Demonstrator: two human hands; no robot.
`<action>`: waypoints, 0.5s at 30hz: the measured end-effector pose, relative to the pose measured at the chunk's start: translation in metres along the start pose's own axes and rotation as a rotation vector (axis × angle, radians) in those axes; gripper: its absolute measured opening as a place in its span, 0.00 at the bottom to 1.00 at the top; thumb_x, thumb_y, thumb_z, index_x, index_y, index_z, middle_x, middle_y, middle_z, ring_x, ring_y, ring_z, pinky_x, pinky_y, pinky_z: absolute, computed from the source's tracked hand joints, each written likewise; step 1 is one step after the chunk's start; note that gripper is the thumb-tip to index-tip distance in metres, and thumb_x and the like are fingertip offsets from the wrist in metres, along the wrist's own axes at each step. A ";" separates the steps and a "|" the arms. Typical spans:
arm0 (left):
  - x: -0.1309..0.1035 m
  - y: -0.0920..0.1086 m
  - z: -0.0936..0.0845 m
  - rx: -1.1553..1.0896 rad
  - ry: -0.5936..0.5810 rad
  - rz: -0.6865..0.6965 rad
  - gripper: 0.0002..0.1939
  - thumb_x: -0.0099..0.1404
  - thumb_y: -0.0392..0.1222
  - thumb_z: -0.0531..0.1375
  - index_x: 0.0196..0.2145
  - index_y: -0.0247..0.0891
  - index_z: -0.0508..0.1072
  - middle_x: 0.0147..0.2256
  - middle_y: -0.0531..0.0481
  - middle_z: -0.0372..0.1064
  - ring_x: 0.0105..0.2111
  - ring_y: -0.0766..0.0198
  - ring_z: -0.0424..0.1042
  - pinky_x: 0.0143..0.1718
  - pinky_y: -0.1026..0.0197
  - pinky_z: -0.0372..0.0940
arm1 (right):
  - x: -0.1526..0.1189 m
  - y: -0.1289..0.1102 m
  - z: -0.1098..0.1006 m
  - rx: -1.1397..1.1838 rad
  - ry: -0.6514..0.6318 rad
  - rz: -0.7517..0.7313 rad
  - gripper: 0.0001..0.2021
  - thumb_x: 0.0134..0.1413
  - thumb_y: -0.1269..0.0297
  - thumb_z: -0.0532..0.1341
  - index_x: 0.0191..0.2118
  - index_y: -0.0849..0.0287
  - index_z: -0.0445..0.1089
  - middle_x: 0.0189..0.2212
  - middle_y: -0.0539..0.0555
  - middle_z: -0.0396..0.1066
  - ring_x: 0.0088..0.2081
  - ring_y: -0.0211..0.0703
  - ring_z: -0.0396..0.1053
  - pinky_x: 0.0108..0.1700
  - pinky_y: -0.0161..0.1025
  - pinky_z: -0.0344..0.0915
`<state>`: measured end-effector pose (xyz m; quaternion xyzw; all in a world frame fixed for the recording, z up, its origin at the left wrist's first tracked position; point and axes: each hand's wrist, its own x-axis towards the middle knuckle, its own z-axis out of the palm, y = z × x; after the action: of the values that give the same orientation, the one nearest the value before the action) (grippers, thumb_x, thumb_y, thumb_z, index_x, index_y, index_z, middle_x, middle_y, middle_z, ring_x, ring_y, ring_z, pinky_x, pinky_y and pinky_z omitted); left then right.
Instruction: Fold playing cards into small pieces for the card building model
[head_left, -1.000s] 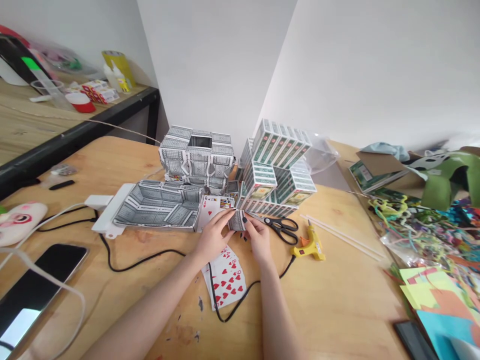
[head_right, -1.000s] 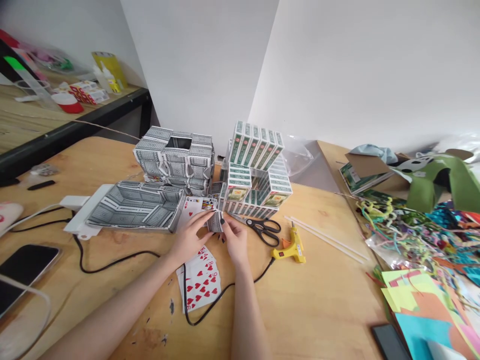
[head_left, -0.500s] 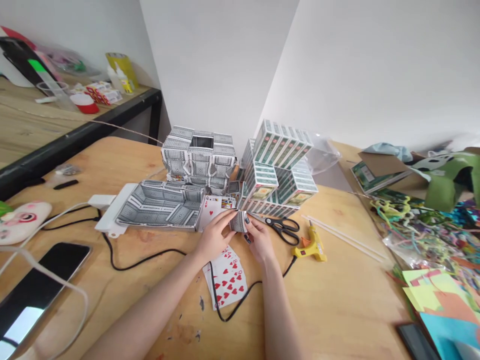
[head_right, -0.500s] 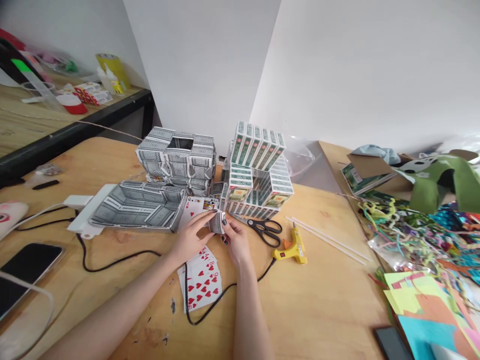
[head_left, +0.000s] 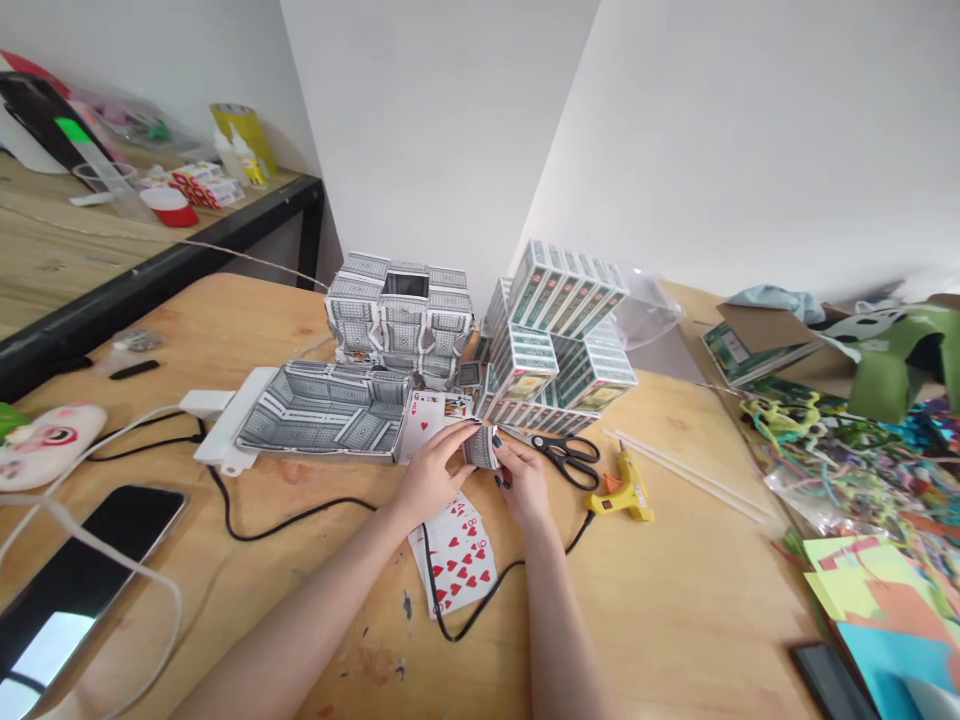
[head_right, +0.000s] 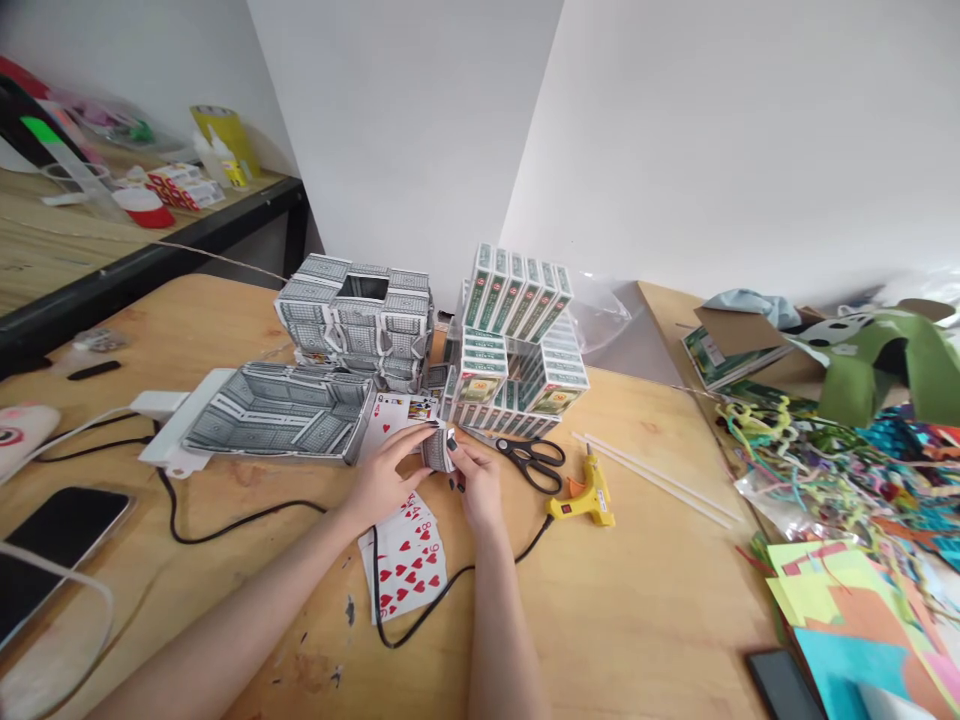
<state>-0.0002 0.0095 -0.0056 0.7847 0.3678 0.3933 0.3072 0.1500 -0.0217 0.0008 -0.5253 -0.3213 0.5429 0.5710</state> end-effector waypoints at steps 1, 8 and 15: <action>0.000 0.000 0.000 -0.007 -0.002 -0.001 0.28 0.56 0.31 0.58 0.54 0.43 0.61 0.53 0.45 0.62 0.54 0.56 0.61 0.55 0.46 0.59 | -0.001 -0.001 0.000 -0.006 0.001 -0.007 0.14 0.41 0.54 0.63 0.18 0.59 0.67 0.13 0.45 0.55 0.17 0.32 0.46 0.20 0.34 0.41; 0.000 0.000 0.002 -0.032 -0.010 -0.015 0.28 0.55 0.31 0.58 0.54 0.43 0.60 0.53 0.45 0.62 0.53 0.56 0.62 0.54 0.47 0.60 | -0.004 -0.004 0.003 -0.136 0.044 -0.093 0.16 0.45 0.53 0.61 0.17 0.59 0.65 0.13 0.45 0.54 0.16 0.33 0.47 0.20 0.35 0.42; -0.002 -0.003 0.004 -0.029 -0.028 0.001 0.29 0.54 0.29 0.58 0.54 0.43 0.60 0.53 0.45 0.62 0.54 0.56 0.61 0.54 0.46 0.60 | -0.008 -0.003 0.006 -0.313 0.090 -0.190 0.17 0.48 0.52 0.58 0.18 0.59 0.65 0.13 0.46 0.56 0.18 0.34 0.51 0.22 0.35 0.48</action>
<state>0.0011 0.0086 -0.0104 0.7857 0.3575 0.3877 0.3234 0.1435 -0.0273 0.0071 -0.5987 -0.4243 0.4060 0.5446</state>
